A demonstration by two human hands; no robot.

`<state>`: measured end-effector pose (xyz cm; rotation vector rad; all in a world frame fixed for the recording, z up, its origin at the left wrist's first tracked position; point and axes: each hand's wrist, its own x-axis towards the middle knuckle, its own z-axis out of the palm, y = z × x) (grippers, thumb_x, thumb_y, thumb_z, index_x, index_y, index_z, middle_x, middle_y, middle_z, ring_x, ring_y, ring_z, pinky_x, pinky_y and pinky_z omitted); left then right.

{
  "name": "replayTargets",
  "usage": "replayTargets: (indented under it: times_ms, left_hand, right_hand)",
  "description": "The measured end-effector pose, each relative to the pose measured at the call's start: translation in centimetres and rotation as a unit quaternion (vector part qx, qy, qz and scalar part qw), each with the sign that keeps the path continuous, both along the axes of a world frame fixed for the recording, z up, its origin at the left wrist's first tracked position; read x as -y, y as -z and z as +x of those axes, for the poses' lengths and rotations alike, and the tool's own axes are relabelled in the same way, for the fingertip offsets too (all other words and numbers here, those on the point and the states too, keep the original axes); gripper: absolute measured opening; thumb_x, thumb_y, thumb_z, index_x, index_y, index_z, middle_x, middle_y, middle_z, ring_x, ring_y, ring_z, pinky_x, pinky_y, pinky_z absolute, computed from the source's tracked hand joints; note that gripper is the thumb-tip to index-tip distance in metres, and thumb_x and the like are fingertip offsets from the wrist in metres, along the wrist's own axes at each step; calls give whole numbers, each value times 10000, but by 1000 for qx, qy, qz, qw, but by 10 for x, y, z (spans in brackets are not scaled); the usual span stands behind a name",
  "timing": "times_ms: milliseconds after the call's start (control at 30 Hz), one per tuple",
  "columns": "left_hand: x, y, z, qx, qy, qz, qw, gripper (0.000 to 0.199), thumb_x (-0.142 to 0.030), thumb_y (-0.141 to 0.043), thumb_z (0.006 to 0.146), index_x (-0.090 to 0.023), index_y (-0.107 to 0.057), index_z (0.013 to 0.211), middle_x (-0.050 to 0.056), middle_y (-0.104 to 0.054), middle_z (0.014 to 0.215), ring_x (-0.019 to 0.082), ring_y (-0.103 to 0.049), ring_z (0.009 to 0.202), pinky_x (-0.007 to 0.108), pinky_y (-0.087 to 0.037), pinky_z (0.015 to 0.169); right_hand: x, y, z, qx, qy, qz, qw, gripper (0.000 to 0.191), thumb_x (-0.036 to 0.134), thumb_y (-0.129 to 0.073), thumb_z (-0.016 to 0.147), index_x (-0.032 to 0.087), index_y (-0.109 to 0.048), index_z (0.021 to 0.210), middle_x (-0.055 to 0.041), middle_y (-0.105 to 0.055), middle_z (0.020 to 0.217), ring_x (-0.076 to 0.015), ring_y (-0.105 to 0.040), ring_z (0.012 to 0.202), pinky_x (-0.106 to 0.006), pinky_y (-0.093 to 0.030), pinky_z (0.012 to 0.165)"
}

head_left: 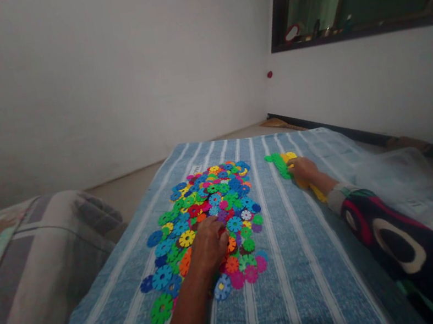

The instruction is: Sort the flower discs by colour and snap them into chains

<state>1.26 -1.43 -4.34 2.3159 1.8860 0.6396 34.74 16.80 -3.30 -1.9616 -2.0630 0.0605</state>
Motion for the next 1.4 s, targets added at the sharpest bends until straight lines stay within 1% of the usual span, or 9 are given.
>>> replayTargets:
  times_ms: [167, 333, 467, 600, 700, 833, 1033, 1200, 1400]
  left_hand:
    - [0, -2, 2, 13, 5, 6, 1000, 221, -213, -488, 815, -176, -704, 784, 129, -697, 1045, 254, -610, 1079, 410, -479, 979]
    - [-2, 0, 2, 22, 5, 17, 1000, 226, -193, -480, 803, -178, -701, 761, 123, -699, 995, 257, -611, 1054, 424, -474, 974]
    - [-3, 1, 1, 33, 18, 25, 999, 201, -204, -499, 796, -177, -693, 751, 118, -696, 992, 253, -613, 1040, 423, -472, 971]
    - [-1, -4, 2, 30, 21, 22, 999, 214, -210, -496, 812, -163, -690, 736, 128, -693, 965, 251, -620, 1002, 408, -484, 944]
    - [2, -6, 6, 29, 37, 30, 998, 197, -254, -537, 807, -169, -706, 751, 131, -684, 1058, 259, -605, 1056, 420, -471, 971]
    - [5, -4, 16, 0, 73, 29, 997, 213, -335, -598, 804, -166, -726, 781, 145, -637, 1210, 292, -538, 1201, 451, -413, 1056]
    - [11, -8, 29, -22, 92, -7, 995, 175, -349, -720, 715, -175, -708, 695, 139, -560, 1366, 373, -422, 1331, 566, -314, 1117]
    - [14, -10, 34, -24, 85, -35, 996, 159, -311, -739, 694, -158, -710, 728, 161, -516, 1417, 400, -350, 1385, 575, -283, 1135]
    - [14, -9, 36, -17, 96, -51, 994, 142, -295, -700, 733, -162, -682, 686, 147, -533, 1403, 373, -352, 1392, 547, -277, 1155]
  right_hand:
    - [30, -2, -20, -7, -39, -4, 999, 300, 251, -519, 878, 197, -735, 1080, -102, -732, 1081, -230, -655, 996, -280, -446, 792]
    - [85, 11, -40, -35, -119, -15, 992, 266, 299, -514, 875, 231, -752, 972, -34, -756, 943, -177, -672, 888, -234, -439, 746]
    - [130, 25, -37, -131, -178, -23, 975, 288, 308, -488, 846, 207, -752, 900, -33, -746, 830, -185, -671, 786, -264, -452, 729]
    - [158, 30, -22, -211, -167, -29, 963, 301, 347, -473, 827, 188, -729, 811, -23, -710, 725, -187, -649, 703, -277, -459, 692]
    - [165, 30, -15, -241, -152, -29, 958, 287, 352, -475, 816, 190, -709, 775, -10, -688, 684, -178, -628, 660, -272, -456, 661]
    - [162, 36, -16, -256, -122, -16, 959, 291, 373, -479, 807, 198, -709, 778, -1, -667, 640, -173, -611, 612, -275, -451, 636]
    - [159, 44, -17, -260, -113, 0, 959, 285, 382, -489, 815, 210, -716, 812, -10, -691, 687, -184, -634, 658, -279, -456, 653]
    - [161, 43, -16, -259, -120, 4, 958, 287, 375, -488, 819, 199, -715, 814, -19, -694, 710, -183, -634, 664, -282, -452, 672]
    - [163, 39, -17, -268, -121, 2, 956, 280, 371, -485, 816, 199, -705, 804, -21, -699, 724, -181, -632, 663, -279, -444, 665]
